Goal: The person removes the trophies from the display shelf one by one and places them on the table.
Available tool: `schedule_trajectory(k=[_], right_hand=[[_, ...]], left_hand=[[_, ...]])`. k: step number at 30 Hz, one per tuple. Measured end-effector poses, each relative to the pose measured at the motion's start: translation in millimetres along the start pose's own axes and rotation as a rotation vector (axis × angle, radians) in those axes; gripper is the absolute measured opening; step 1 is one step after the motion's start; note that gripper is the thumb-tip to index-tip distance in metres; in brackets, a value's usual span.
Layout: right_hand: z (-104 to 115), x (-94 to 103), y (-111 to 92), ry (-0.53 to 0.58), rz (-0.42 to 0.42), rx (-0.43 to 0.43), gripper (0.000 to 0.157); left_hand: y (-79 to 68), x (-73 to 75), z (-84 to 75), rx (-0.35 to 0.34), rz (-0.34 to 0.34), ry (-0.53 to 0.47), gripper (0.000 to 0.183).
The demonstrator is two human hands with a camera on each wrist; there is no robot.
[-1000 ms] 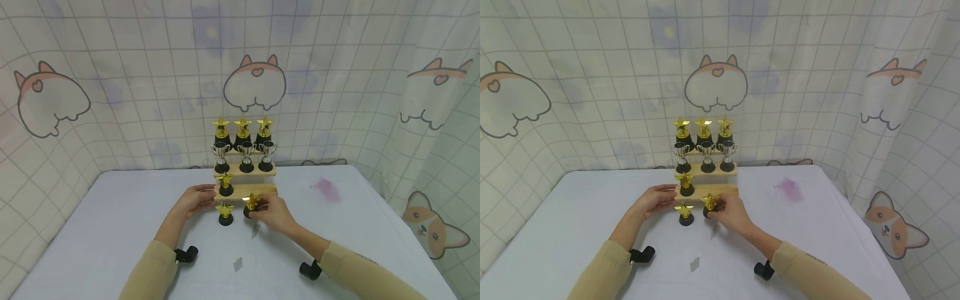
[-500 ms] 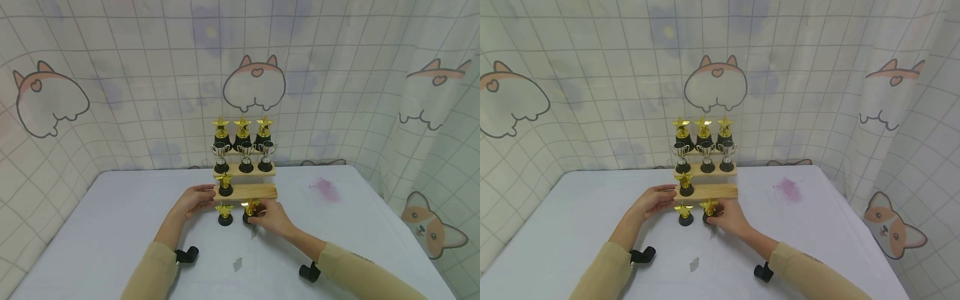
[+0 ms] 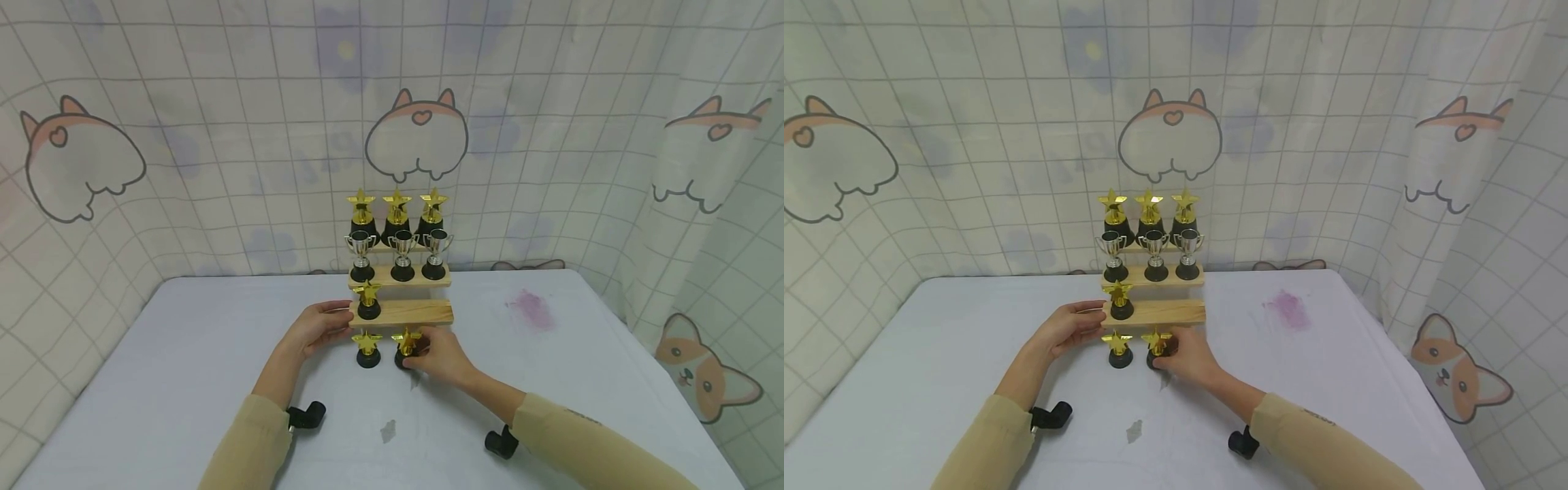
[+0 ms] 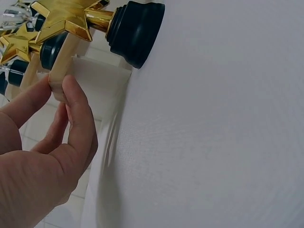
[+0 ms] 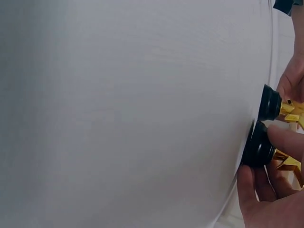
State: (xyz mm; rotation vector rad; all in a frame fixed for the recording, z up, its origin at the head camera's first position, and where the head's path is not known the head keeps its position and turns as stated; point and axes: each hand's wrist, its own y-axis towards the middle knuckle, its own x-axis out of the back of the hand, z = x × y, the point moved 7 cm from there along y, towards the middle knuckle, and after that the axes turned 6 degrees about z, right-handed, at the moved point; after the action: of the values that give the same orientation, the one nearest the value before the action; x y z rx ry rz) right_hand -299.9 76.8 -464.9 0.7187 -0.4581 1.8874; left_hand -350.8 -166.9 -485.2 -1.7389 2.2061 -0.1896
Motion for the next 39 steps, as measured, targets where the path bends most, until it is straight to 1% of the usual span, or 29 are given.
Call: schedule_trajectory(k=[3, 11, 21, 25, 31, 35, 39], right_hand=[[2.2, -1.6, -0.3, -0.008, 0.005, 0.008, 0.037], [5.7, -5.8, 2.8, -0.021, 0.004, -0.003, 0.039], [7.4, -10.0, 8.5, -0.071, 0.004, 0.004, 0.038], [10.3, -9.3, 9.3, -0.09, -0.005, 0.024, 0.038], [11.7, -8.1, 9.9, -0.091, -0.013, 0.019, 0.041], [11.5, -5.9, 8.1, -0.081, -0.016, 0.043, 0.047], [12.3, -0.7, 4.1, -0.058, -0.024, 0.079, 0.049]], left_hand=[[1.0, 0.2, 0.5, -0.004, 0.003, 0.0, 0.052], [2.5, 0.7, 2.3, -0.008, 0.013, -0.004, 0.053], [4.1, 2.4, 6.0, 0.0, 0.002, -0.008, 0.053], [4.3, 3.3, 5.7, -0.006, 0.001, -0.011, 0.053], [4.5, 3.9, 5.3, -0.01, 0.001, -0.008, 0.053], [4.3, 2.7, 4.9, -0.022, 0.01, 0.0, 0.053], [3.7, 1.7, 4.5, -0.031, 0.014, 0.004, 0.053]])
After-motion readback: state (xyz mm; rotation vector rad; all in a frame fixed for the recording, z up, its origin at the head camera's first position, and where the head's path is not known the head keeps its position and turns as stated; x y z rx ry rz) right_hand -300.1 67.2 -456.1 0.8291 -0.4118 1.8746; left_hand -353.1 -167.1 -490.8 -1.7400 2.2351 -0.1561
